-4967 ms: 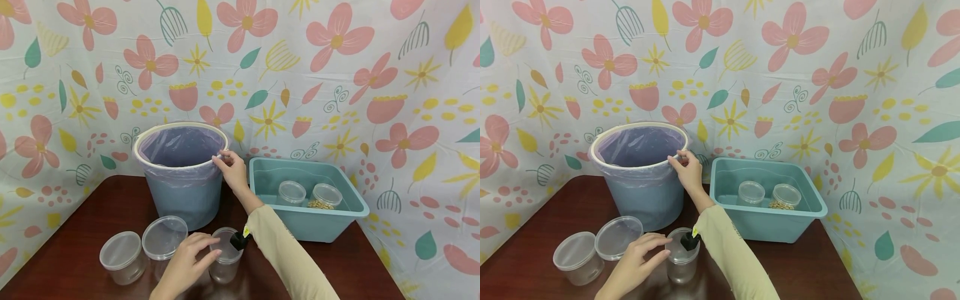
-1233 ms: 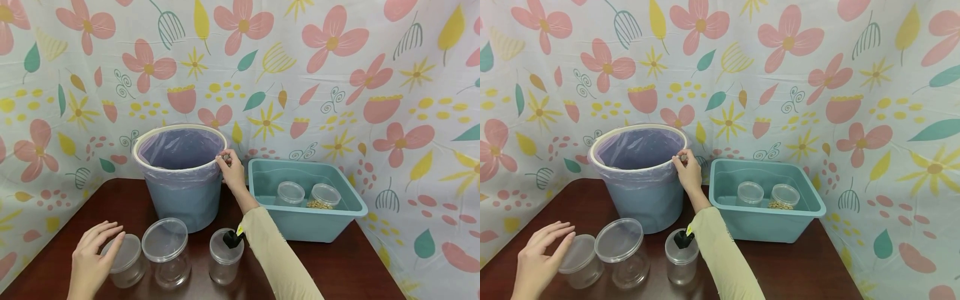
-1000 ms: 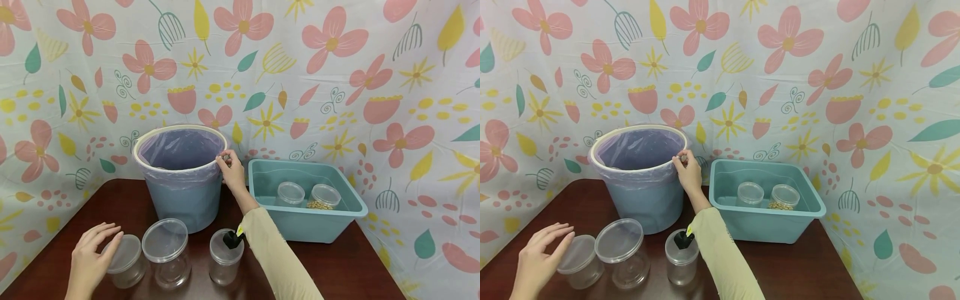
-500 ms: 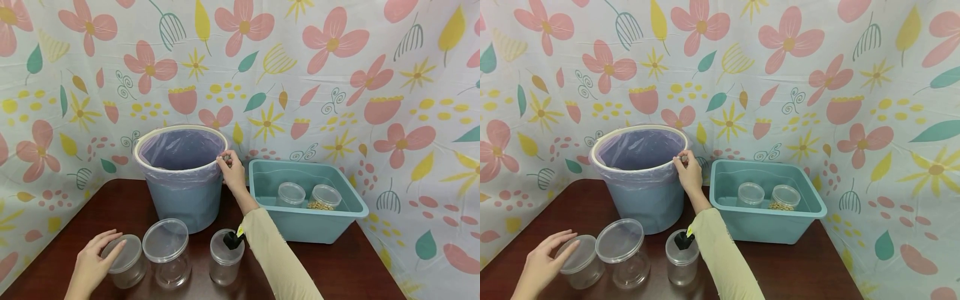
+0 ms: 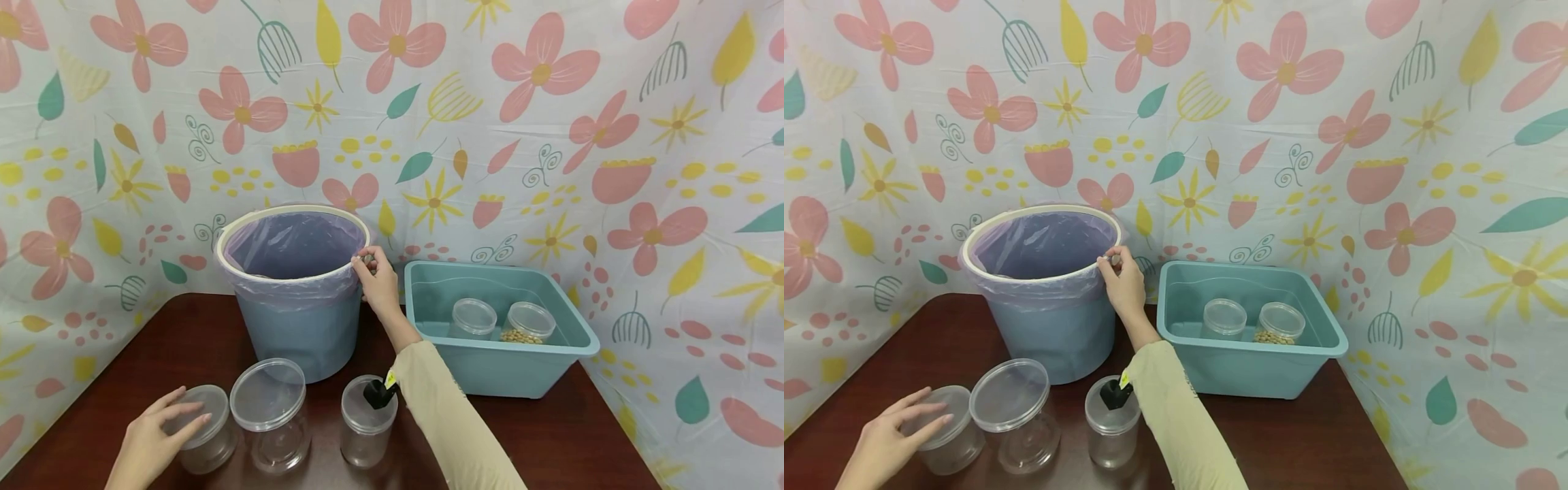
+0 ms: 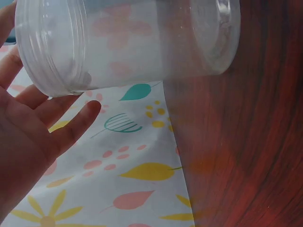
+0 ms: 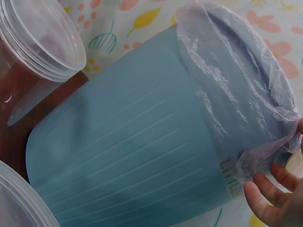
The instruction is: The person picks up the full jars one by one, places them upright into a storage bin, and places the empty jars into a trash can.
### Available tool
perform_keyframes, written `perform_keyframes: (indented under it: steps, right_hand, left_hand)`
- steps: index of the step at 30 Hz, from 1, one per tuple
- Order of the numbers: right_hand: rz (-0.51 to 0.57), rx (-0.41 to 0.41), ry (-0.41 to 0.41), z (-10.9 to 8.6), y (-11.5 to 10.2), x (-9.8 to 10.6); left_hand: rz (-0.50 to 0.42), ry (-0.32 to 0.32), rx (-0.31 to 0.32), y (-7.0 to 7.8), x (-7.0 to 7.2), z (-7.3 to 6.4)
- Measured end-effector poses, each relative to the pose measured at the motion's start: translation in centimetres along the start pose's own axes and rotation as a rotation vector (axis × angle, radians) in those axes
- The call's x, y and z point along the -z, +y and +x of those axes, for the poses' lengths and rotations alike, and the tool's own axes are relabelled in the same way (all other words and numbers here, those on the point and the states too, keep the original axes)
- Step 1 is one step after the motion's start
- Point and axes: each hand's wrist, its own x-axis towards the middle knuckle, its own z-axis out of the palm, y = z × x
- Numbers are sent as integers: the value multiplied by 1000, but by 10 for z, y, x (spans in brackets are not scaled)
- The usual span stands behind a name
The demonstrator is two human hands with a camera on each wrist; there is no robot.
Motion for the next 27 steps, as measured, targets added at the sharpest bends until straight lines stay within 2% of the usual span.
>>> perform_keyframes:
  steps: [5, 13, 18, 20, 22, 27]
  right_hand:
    - [4, 3, -3, 0, 0, 0]
    - [0, 18, 4, 0, 0, -1]
    - [-4, 20, -3, 0, 0, -1]
    - [-9, 21, -2, 0, 0, -2]
    - [-11, 20, 2, 0, 0, -2]
    - [-17, 14, 10, 0, 1, -1]
  left_hand:
    - [-7, -47, 59, -1, 1, 0]
    - [-9, -251, 255, -2, 8, 4]
    - [-30, -323, 334, -3, 11, 4]
    - [-30, -335, 336, -4, 11, 3]
    - [-21, -342, 309, -5, 11, 2]
    - [-13, -282, 173, -7, 7, -3]
